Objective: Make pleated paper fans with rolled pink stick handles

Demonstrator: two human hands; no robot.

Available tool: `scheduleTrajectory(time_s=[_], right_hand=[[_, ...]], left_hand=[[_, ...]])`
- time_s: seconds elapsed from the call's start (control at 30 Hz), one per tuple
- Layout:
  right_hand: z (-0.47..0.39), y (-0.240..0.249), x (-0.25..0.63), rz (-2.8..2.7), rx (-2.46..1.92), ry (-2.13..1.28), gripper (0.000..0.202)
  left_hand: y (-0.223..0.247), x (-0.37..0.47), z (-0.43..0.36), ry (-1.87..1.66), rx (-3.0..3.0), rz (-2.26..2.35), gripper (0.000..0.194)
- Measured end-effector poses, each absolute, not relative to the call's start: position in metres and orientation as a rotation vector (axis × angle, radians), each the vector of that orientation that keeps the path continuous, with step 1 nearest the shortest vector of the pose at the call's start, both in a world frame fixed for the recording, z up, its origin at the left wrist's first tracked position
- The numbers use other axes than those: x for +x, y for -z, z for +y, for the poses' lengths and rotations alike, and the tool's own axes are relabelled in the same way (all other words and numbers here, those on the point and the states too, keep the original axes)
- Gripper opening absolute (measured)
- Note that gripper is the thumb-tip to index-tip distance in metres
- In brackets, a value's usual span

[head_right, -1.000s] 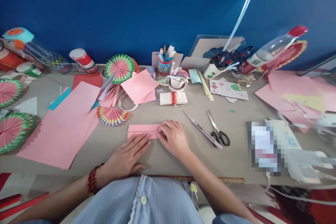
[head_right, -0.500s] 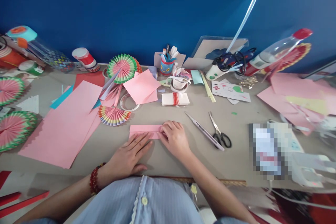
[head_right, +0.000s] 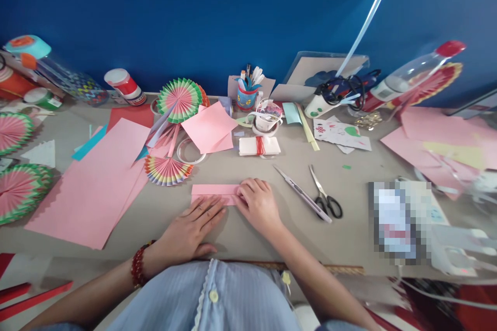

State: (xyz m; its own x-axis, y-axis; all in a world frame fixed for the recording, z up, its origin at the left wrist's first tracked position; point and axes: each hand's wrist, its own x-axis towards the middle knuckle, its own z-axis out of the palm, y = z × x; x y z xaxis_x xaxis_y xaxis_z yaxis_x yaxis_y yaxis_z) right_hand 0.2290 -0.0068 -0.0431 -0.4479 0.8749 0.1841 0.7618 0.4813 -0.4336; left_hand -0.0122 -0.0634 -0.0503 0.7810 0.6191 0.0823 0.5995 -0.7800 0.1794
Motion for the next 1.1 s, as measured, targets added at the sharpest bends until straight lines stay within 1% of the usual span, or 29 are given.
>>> scheduleTrajectory(time_s=[0.37, 0.73, 1.1], right_hand=[[-0.007, 0.0429, 0.2308, -2.34, -1.365, -0.462, 0.013], [-0.0066, 0.0445, 0.23, -2.35, -1.369, -0.425, 0.014], [-0.0069, 0.0464, 0.2294, -2.326, -1.392, -0.441, 0.014]], left_hand=[[0.0546, -0.013, -0.0638, -0.175, 2.874, 0.965, 0.084], [0.0534, -0.0132, -0.0637, -0.174, 2.887, 0.96, 0.083], [0.0551, -0.0122, -0.0654, -0.184, 2.873, 0.971, 0.089]])
